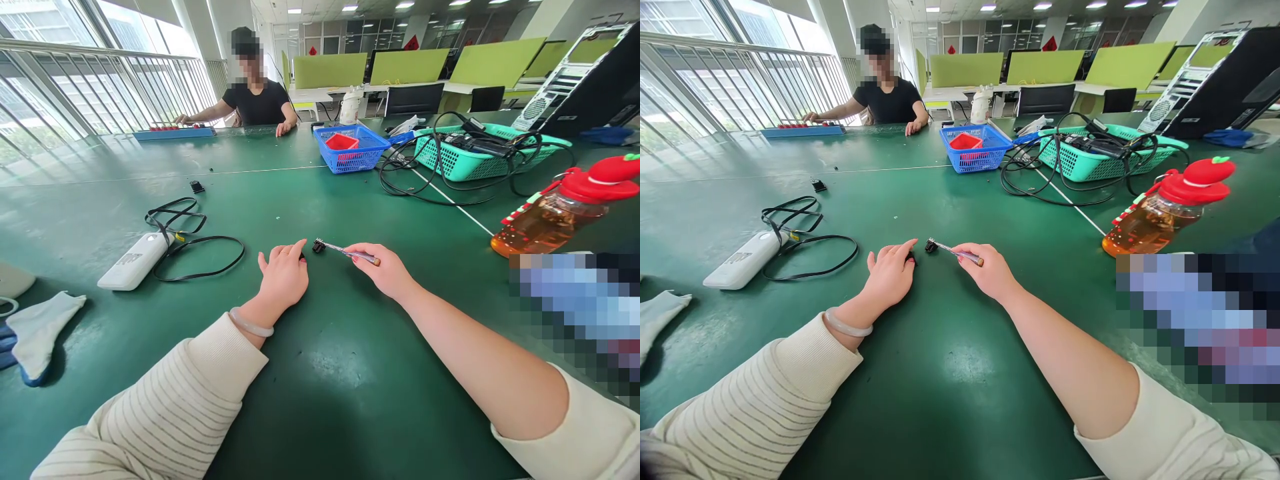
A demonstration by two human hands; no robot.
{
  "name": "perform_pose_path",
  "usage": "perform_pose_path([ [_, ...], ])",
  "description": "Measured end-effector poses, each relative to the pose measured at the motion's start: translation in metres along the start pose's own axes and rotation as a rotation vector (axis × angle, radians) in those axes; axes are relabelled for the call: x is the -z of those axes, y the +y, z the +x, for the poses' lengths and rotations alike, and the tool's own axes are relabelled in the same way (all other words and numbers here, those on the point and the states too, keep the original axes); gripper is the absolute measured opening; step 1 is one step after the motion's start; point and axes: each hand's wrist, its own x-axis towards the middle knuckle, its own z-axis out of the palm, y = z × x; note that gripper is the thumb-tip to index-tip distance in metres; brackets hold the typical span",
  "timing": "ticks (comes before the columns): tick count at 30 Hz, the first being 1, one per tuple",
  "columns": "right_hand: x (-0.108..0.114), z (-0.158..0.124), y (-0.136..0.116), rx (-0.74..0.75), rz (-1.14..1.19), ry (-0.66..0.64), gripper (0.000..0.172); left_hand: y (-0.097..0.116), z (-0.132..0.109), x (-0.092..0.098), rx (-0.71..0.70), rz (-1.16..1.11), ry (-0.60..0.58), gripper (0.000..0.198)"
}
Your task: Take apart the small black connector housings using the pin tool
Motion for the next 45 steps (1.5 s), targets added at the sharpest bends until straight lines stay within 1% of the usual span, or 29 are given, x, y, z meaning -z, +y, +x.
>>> perform_pose_path([
  [2,0.000,-0.001,-0.001,0.016,-0.014,-0.014,0.025,0.001,0.000,0.001,-0.034,0.006,0.009,0.047],
  [5,0.000,-0.001,-0.003,0.046,-0.014,-0.022,0.024,0.003,-0.001,0.002,-0.124,0.041,-0.019,0.062],
  [8,0.000,-0.002,-0.002,0.033,-0.006,-0.029,0.025,0.004,-0.003,0.004,-0.195,0.058,-0.061,0.073],
  [11,0.000,-0.002,-0.001,0.031,0.013,-0.033,0.024,0.006,-0.004,0.005,-0.255,0.012,-0.078,0.072],
  [14,-0.001,-0.002,0.001,0.033,0.042,-0.044,0.022,0.006,-0.004,0.006,-0.276,-0.034,-0.048,0.069],
  [17,-0.001,-0.004,-0.001,0.035,0.091,-0.035,0.022,0.004,-0.003,0.004,-0.275,-0.032,-0.046,0.075],
  [18,0.000,-0.005,-0.002,0.036,0.118,-0.009,0.022,0.003,-0.003,0.003,-0.272,-0.029,-0.057,0.078],
  [20,0.001,-0.006,-0.006,0.027,0.167,0.085,0.022,0.000,-0.002,0.001,-0.255,-0.022,-0.073,0.082],
  [23,0.004,-0.008,-0.011,0.002,0.193,0.300,0.023,-0.003,-0.001,-0.001,-0.212,0.015,-0.074,0.078],
  [26,0.008,-0.008,-0.013,-0.024,0.189,0.482,0.032,-0.003,-0.002,0.000,-0.174,0.071,-0.066,0.074],
  [28,0.008,-0.009,-0.014,-0.042,0.196,0.534,0.037,-0.001,-0.004,0.002,-0.162,0.103,-0.052,0.073],
  [30,0.008,-0.010,-0.015,-0.043,0.221,0.514,0.040,0.002,-0.005,0.003,-0.159,0.125,-0.045,0.073],
  [33,0.007,-0.012,-0.017,-0.008,0.250,0.418,0.042,0.003,-0.005,0.003,-0.158,0.135,-0.050,0.074],
  [34,0.007,-0.013,-0.017,0.003,0.253,0.403,0.043,0.002,-0.005,0.003,-0.153,0.136,-0.048,0.074],
  [36,0.007,-0.013,-0.017,0.011,0.253,0.426,0.045,0.001,-0.004,0.002,-0.150,0.129,-0.048,0.074],
  [39,0.007,-0.012,-0.015,-0.007,0.245,0.519,0.050,0.001,-0.004,0.001,-0.169,0.101,-0.090,0.073],
  [41,0.007,-0.011,-0.014,-0.003,0.245,0.530,0.051,0.001,-0.005,0.001,-0.177,0.091,-0.121,0.073],
  [43,0.006,-0.013,-0.015,0.042,0.249,0.479,0.050,0.003,-0.005,0.002,-0.171,0.099,-0.129,0.071],
  [45,0.005,-0.016,-0.016,0.122,0.247,0.412,0.050,0.004,-0.005,0.003,-0.162,0.107,-0.122,0.068],
])
